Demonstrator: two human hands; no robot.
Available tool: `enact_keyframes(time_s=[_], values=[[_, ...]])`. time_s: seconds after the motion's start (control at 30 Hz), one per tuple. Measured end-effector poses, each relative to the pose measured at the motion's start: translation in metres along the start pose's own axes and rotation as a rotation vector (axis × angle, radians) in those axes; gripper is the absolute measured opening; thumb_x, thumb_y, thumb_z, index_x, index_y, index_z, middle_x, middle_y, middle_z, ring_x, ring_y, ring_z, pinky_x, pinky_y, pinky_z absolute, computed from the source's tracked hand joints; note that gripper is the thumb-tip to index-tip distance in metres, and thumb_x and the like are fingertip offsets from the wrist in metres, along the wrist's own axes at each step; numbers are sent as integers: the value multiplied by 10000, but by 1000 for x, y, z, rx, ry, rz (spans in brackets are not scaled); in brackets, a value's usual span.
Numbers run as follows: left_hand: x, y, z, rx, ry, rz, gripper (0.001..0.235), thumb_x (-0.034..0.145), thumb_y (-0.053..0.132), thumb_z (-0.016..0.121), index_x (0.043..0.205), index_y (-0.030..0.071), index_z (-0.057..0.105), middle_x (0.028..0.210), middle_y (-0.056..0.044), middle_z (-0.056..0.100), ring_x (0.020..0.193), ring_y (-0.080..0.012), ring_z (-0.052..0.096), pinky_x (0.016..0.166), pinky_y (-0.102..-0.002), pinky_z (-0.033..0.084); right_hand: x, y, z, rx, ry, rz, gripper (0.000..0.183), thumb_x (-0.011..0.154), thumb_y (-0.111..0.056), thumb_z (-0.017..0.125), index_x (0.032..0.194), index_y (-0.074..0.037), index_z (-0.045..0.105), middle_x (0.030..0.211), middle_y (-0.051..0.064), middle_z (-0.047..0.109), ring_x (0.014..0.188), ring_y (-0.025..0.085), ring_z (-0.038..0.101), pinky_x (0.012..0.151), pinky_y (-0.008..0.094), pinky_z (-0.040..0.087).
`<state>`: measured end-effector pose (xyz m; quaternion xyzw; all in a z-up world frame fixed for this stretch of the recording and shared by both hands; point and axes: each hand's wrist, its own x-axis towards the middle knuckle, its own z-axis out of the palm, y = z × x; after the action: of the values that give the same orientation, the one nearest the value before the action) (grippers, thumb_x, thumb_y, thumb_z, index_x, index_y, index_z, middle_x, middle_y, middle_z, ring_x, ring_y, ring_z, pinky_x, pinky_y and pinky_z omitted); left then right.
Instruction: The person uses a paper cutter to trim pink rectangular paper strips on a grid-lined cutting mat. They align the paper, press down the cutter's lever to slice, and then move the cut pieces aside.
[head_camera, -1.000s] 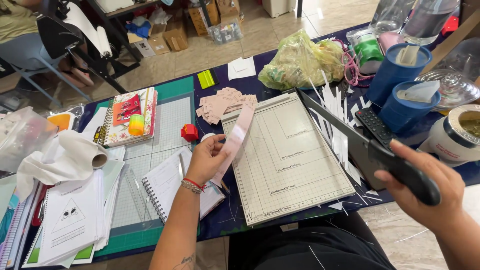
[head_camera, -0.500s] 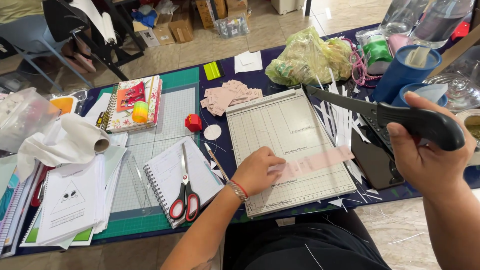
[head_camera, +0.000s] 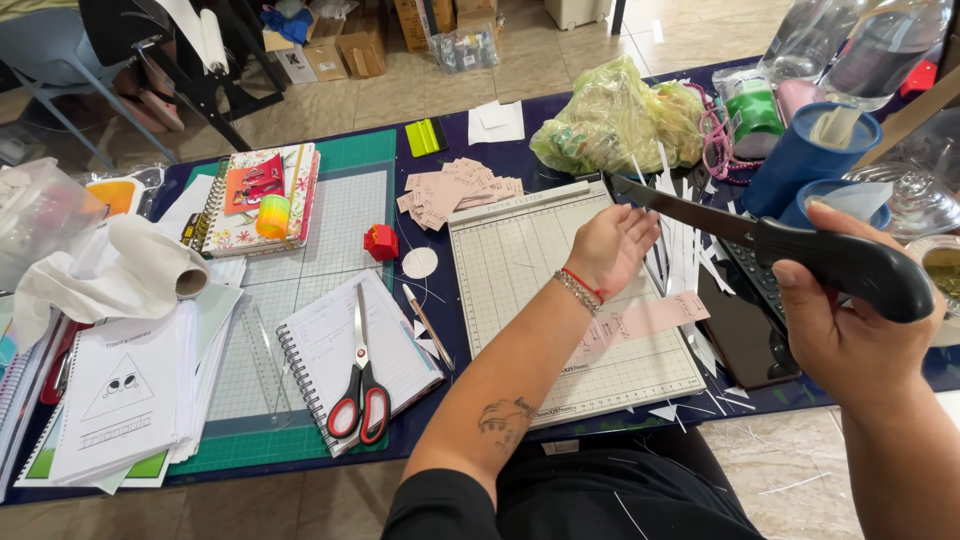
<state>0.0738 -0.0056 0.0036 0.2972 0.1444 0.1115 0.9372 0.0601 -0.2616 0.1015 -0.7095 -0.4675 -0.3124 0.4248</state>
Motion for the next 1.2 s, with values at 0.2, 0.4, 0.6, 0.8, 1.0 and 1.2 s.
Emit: enact_keyframes(time_s=[0.2,0.4,0.6,0.8,1.0,1.2], values=[[-5,9,17,-239,-55,-54,257,1048,191,415,1224,33,518,1345,-229,561,1253,-305,575,1131,-394,468,-3,4,-1,11,-15,24,475,1084,-144,746,1418,188,683,1322,316,696,1082,366,686,968,416,512],[-56,28,36,-211,-190,-123,554,1002,219,452,1476,-38,323,1611,-297,296,1469,-364,367,1225,-439,339,-2,5,5,31,12,-4,466,1090,-144,732,1396,205,681,1314,333,697,1089,390,693,967,430,514],[-117,44,49,-72,-405,-128,567,1066,210,463,1504,-69,233,1578,-338,300,1450,-421,383,1220,-486,358,-2,4,7,20,26,-5,437,1104,-135,726,1393,190,680,1333,327,699,1146,405,702,1019,436,516],[-167,51,27,761,-440,24,361,979,142,680,1321,37,639,1103,-137,745,863,-158,728,754,-261,615,-6,9,4,11,13,51,449,1094,-163,752,1423,137,691,1281,251,712,1056,317,690,967,384,502],[-197,59,-2,1789,-153,245,376,1061,348,493,765,155,621,674,29,635,651,-136,637,751,-360,522,-7,6,6,61,18,47,471,1084,-147,740,1423,171,670,1280,285,694,1029,321,673,941,388,502],[-226,37,-38,2141,-263,358,453,1031,390,474,1301,39,570,1448,-187,528,1340,-332,481,1084,-518,384,-15,3,5,163,4,95,445,1069,-42,722,1404,230,614,1320,345,641,986,326,630,887,376,487]])
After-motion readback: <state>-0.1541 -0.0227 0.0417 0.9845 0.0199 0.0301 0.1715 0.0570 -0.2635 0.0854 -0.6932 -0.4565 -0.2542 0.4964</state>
